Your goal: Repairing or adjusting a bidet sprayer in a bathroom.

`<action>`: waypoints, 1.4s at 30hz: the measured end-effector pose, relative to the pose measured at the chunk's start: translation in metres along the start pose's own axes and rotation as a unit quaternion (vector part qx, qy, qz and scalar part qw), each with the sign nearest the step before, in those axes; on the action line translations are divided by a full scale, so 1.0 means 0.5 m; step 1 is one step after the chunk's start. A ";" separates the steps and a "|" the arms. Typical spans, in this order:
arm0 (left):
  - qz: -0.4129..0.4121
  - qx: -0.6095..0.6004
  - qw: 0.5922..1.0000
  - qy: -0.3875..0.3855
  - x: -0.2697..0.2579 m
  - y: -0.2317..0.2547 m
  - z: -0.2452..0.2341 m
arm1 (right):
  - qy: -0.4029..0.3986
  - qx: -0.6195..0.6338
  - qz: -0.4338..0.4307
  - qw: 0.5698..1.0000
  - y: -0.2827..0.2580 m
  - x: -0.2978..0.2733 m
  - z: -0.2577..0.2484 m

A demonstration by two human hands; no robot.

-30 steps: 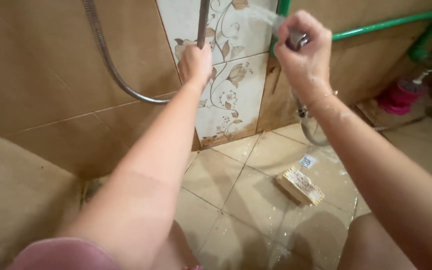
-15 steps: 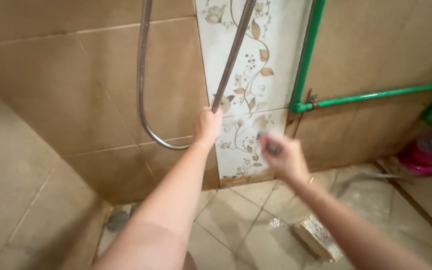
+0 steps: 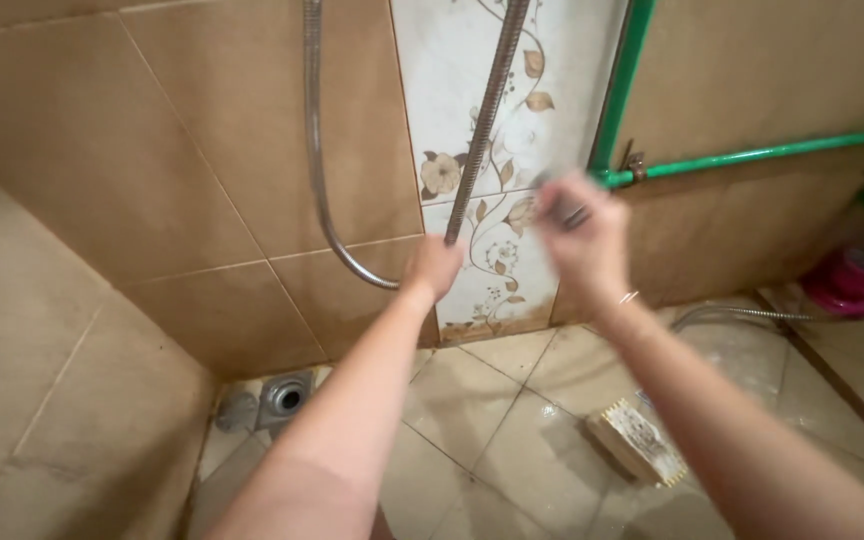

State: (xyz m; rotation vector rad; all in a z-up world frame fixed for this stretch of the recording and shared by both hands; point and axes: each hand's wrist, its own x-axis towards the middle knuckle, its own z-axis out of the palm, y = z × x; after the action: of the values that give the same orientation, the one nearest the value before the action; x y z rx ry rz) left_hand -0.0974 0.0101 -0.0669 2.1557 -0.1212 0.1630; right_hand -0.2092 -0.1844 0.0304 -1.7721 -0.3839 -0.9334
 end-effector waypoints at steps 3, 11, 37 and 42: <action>0.077 0.098 0.991 0.052 -0.040 -0.020 -0.020 | -0.105 -0.015 -0.019 0.994 -0.014 -0.098 0.041; 0.218 0.314 0.915 0.134 -0.128 -0.111 -0.067 | -0.124 0.005 0.003 0.992 -0.101 -0.067 0.079; -0.027 0.152 0.987 -0.041 0.031 -0.064 0.113 | -0.088 -0.082 0.164 0.979 0.100 -0.241 -0.017; 0.072 0.191 0.979 0.018 0.020 -0.073 0.162 | -0.167 -0.086 0.101 0.977 0.060 -0.270 0.068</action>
State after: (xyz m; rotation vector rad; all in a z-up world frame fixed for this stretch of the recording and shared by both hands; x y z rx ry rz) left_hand -0.0762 -0.0374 -0.1396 2.5257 -0.2414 0.3323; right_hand -0.2627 -0.1426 -0.0948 -2.0904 -0.3350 -0.5375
